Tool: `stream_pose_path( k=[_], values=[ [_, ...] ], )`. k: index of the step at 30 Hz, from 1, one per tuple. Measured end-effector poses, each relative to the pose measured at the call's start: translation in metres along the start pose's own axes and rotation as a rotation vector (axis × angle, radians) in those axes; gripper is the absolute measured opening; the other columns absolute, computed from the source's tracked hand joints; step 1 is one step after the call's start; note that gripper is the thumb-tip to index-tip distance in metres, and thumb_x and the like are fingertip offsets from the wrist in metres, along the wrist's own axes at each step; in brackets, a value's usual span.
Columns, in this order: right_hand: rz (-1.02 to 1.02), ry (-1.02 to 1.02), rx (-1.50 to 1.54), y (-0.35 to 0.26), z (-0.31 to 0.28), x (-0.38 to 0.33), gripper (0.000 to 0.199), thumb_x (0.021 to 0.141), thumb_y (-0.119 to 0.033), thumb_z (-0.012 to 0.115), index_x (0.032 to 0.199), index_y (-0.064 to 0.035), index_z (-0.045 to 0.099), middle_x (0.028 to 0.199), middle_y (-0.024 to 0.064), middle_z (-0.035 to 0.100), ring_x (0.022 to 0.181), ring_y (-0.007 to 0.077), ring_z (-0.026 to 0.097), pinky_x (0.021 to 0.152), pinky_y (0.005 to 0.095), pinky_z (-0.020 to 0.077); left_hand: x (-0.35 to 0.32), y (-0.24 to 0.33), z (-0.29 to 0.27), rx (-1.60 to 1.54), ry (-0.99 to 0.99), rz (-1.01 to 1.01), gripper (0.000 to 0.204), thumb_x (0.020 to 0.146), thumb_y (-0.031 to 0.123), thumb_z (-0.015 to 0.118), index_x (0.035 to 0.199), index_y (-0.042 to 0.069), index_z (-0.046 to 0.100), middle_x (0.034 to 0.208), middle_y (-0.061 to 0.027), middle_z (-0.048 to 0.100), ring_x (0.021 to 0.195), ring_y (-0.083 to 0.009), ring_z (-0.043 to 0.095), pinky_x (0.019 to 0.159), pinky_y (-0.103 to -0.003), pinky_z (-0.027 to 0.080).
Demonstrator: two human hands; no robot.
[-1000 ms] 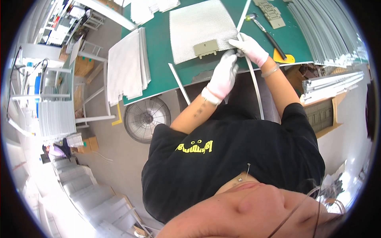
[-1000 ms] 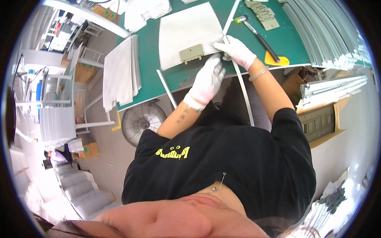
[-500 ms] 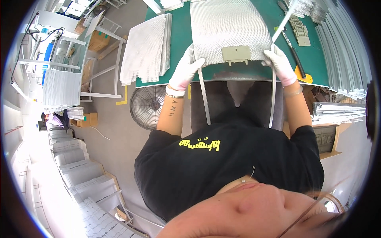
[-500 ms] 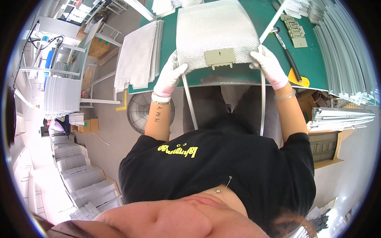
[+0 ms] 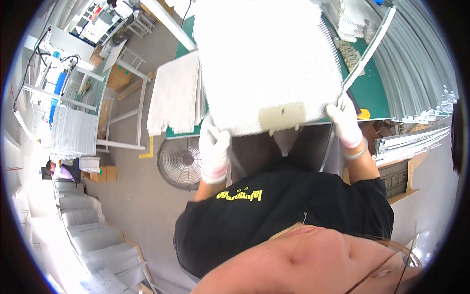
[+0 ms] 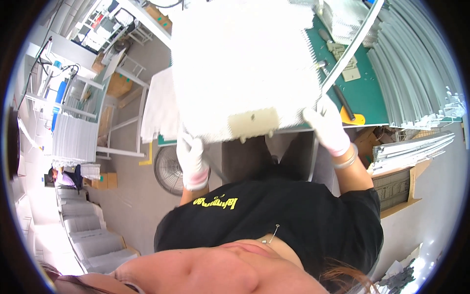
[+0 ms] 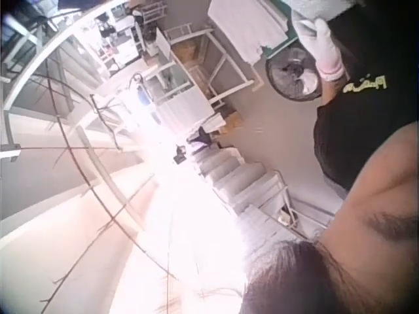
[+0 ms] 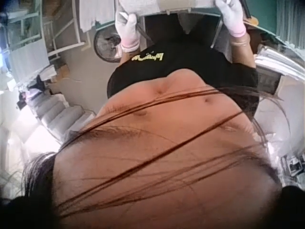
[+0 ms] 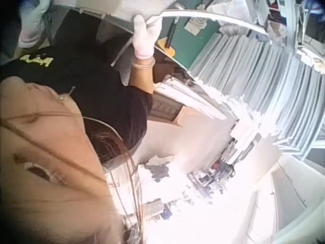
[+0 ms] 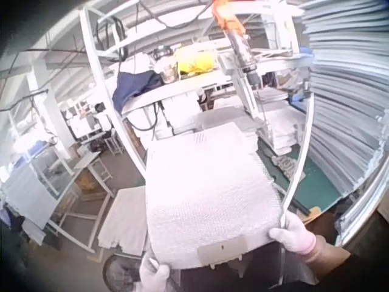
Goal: Assembling mesh filter components into metal frames using a rubber mallet and an electric drill.
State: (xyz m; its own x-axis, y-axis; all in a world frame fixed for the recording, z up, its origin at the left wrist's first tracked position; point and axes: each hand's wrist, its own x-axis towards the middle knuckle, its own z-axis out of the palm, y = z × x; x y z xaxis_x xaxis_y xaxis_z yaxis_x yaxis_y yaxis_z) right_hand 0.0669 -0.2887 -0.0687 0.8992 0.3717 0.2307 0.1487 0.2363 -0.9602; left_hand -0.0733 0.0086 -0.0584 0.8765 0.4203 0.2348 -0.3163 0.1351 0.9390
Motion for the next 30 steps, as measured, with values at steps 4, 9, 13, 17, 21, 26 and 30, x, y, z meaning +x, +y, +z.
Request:
stream_pose_path(
  k=[4, 9, 13, 17, 21, 26, 30],
  values=[
    [-0.139, -0.077, 0.100, -0.035, 0.029, 0.006, 0.051, 0.091, -0.006, 0.061, 0.138, 0.0062, 0.045, 0.114, 0.0031, 0.063, 0.104, 0.0104, 0.058, 0.093, 0.0293, 0.0481, -0.020, 0.021, 0.001, -0.062, 0.170, 0.143, 0.053, 0.095, 0.002, 0.055, 0.144, -0.006, 0.036, 0.106, -0.0021, 0.052, 0.090, -0.0059, 0.045, 0.086, -0.021, 0.038],
    [-0.321, -0.092, 0.023, -0.064, 0.036, 0.050, 0.029, 0.092, -0.002, 0.060, 0.121, 0.0040, 0.058, 0.081, -0.0068, 0.056, 0.067, 0.0008, 0.047, 0.059, 0.0187, 0.0391, 0.029, 0.051, 0.009, -0.006, 0.325, 0.283, 0.056, 0.097, 0.005, 0.053, 0.147, -0.004, 0.030, 0.107, -0.0054, 0.052, 0.090, -0.0069, 0.047, 0.085, -0.021, 0.040],
    [-0.420, 0.076, -0.160, -0.080, 0.038, 0.088, 0.017, 0.090, -0.013, 0.076, 0.097, -0.0020, 0.065, 0.067, -0.0105, 0.048, 0.061, -0.0003, 0.039, 0.053, 0.0190, 0.0338, 0.099, 0.052, 0.004, -0.008, -0.025, 0.593, 0.046, 0.097, 0.007, 0.053, 0.140, -0.003, 0.041, 0.086, 0.0028, 0.055, 0.062, -0.0034, 0.043, 0.055, -0.018, 0.034],
    [-0.475, 0.223, -0.211, -0.078, 0.038, 0.096, 0.022, 0.089, -0.016, 0.078, 0.086, -0.0042, 0.060, 0.065, -0.0100, 0.046, 0.059, 0.0002, 0.036, 0.052, 0.0192, 0.0318, 0.139, 0.041, 0.020, 0.006, -0.041, 0.498, 0.032, 0.095, 0.004, 0.057, 0.126, -0.003, 0.053, 0.082, 0.0029, 0.057, 0.063, -0.0021, 0.044, 0.056, -0.018, 0.036],
    [-0.544, 0.431, -0.214, -0.039, 0.021, 0.105, 0.023, 0.088, -0.015, 0.079, 0.087, -0.0031, 0.060, 0.063, -0.0099, 0.043, 0.056, 0.0011, 0.033, 0.048, 0.0208, 0.0289, 0.150, 0.031, 0.040, 0.217, -0.075, 0.540, 0.008, 0.090, 0.000, 0.066, 0.098, 0.000, 0.062, 0.073, 0.0047, 0.055, 0.062, -0.0012, 0.044, 0.054, -0.019, 0.037],
    [-0.321, 0.200, -0.216, -0.028, 0.009, 0.114, 0.017, 0.091, -0.012, 0.073, 0.099, 0.0000, 0.064, 0.076, -0.0056, 0.057, 0.068, 0.0022, 0.047, 0.060, 0.0210, 0.0412, 0.156, -0.002, 0.028, 0.258, 0.002, 0.559, 0.009, 0.088, -0.001, 0.070, 0.086, 0.002, 0.061, 0.072, 0.0050, 0.056, 0.062, -0.0017, 0.045, 0.054, -0.020, 0.038],
    [-0.224, 0.071, -0.285, 0.031, -0.006, 0.102, 0.026, 0.094, -0.008, 0.066, 0.118, 0.0020, 0.063, 0.104, 0.0016, 0.069, 0.092, 0.0078, 0.061, 0.084, 0.0264, 0.0511, 0.129, -0.058, 0.019, 0.320, -0.034, 0.321, 0.034, 0.088, 0.005, 0.071, 0.118, -0.005, 0.061, 0.105, -0.0064, 0.070, 0.093, -0.0104, 0.064, 0.083, -0.028, 0.052]
  ],
)
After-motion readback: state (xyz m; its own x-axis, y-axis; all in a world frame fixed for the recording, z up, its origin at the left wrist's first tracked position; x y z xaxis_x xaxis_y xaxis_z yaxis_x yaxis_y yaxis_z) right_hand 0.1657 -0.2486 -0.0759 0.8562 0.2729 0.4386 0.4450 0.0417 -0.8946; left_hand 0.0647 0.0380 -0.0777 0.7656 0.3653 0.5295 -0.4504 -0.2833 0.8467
